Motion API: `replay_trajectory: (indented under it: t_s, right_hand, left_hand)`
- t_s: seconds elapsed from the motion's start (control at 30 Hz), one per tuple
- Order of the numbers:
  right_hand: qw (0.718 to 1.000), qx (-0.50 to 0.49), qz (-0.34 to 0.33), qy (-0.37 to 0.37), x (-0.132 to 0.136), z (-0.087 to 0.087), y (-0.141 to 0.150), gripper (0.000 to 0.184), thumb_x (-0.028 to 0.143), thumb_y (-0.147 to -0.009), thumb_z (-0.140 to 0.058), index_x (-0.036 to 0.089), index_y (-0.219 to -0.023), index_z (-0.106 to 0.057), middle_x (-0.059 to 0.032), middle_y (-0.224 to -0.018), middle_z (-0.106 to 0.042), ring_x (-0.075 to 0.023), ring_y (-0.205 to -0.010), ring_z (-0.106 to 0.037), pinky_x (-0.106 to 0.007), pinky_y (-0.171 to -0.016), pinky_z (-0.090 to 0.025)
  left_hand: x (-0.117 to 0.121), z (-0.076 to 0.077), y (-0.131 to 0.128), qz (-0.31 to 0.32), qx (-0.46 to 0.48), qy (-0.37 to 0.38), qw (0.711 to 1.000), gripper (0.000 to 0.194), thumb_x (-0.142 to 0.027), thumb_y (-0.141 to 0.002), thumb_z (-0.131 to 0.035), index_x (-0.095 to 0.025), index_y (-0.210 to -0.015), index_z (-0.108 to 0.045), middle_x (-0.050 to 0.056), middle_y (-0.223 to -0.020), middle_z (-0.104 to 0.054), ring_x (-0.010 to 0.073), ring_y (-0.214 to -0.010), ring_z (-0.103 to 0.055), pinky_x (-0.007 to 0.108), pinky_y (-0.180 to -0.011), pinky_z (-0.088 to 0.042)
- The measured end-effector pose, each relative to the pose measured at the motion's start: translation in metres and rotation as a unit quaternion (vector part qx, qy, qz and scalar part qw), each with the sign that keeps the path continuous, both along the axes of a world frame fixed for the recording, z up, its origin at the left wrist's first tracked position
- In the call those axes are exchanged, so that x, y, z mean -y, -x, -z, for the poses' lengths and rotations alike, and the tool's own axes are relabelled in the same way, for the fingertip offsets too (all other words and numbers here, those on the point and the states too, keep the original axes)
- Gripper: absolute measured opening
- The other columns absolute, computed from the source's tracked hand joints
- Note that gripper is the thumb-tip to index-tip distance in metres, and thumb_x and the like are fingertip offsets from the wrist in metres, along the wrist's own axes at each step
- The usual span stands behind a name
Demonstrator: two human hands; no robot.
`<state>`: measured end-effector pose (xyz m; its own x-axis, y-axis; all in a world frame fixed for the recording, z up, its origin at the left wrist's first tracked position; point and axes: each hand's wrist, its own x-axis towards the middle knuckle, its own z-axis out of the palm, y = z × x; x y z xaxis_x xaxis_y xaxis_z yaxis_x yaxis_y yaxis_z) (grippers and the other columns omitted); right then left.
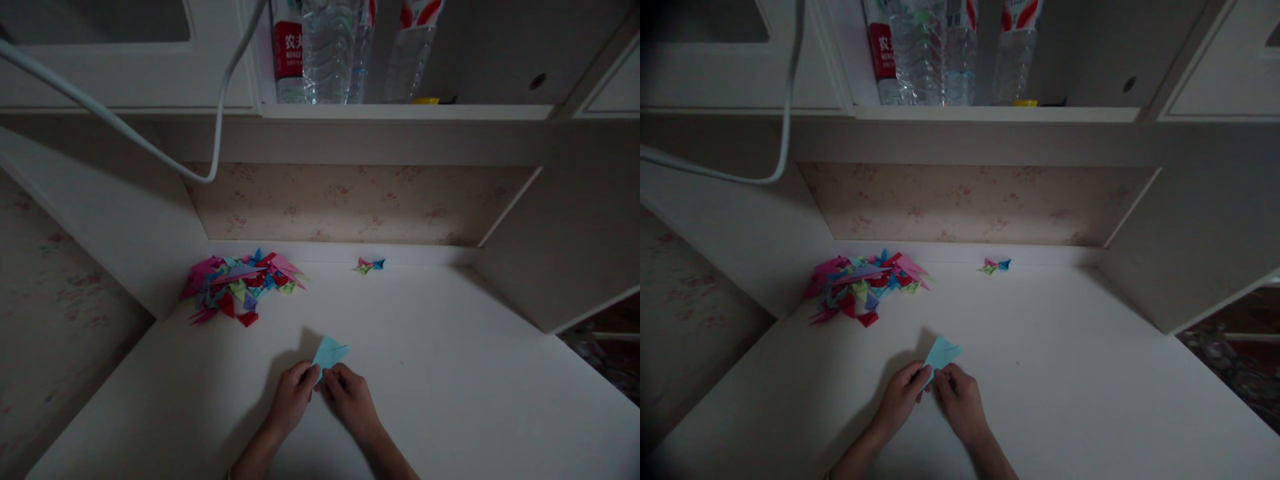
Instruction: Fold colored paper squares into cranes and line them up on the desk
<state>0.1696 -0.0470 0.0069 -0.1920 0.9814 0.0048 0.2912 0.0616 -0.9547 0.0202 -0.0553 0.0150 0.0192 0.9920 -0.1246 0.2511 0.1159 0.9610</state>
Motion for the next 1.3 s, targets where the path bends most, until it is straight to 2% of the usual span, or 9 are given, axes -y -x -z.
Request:
replay_trajectory:
  t_s: [0.33, 0.57, 1.3]
  right_hand:
    - [1.0, -0.004, -0.001, -0.003, 0.0009, -0.0021, 0.0, 0.037, 0.048, -0.09, -0.045, 0.02, -0.072, -0.06, 0.001, -0.063, -0.057, -0.0138, -0.058, -0.048, -0.023, -0.055, -0.035]
    - [1.0, -0.019, -0.005, 0.006, 0.0003, 0.0012, 0.0002, 0.035, 0.048, -0.089, -0.046, 0.02, -0.073, -0.059, 0.0014, -0.062, -0.057, -0.0141, -0.056, -0.048, -0.024, -0.054, -0.035]
    - [1.0, -0.01, -0.008, 0.003, 0.0004, -0.0003, -0.0004, 0.036, 0.047, -0.091, -0.045, 0.019, -0.076, -0.063, 0.0007, -0.065, -0.06, -0.0128, -0.058, -0.049, -0.022, -0.056, -0.035]
  left_hand:
    - [0.0008, -0.0016, -0.0002, 0.002, 0.003, 0.001, 1.0, 0.047, -0.056, -0.086, -0.044, -0.014, -0.08, -0.064, -0.001, -0.059, -0.052, 0.0108, -0.05, -0.042, 0.023, -0.049, -0.031]
    - [0.0002, -0.0022, -0.0009, -0.002, 0.003, 0.006, 1.0, 0.05, -0.06, -0.084, -0.045, -0.015, -0.076, -0.062, -0.002, -0.057, -0.051, 0.0114, -0.05, -0.043, 0.022, -0.049, -0.031]
    - [0.0008, 0.001, 0.0005, 0.003, 0.005, -0.003, 1.0, 0.045, -0.054, -0.087, -0.045, -0.014, -0.079, -0.064, -0.002, -0.057, -0.05, 0.0106, -0.049, -0.041, 0.022, -0.048, -0.03]
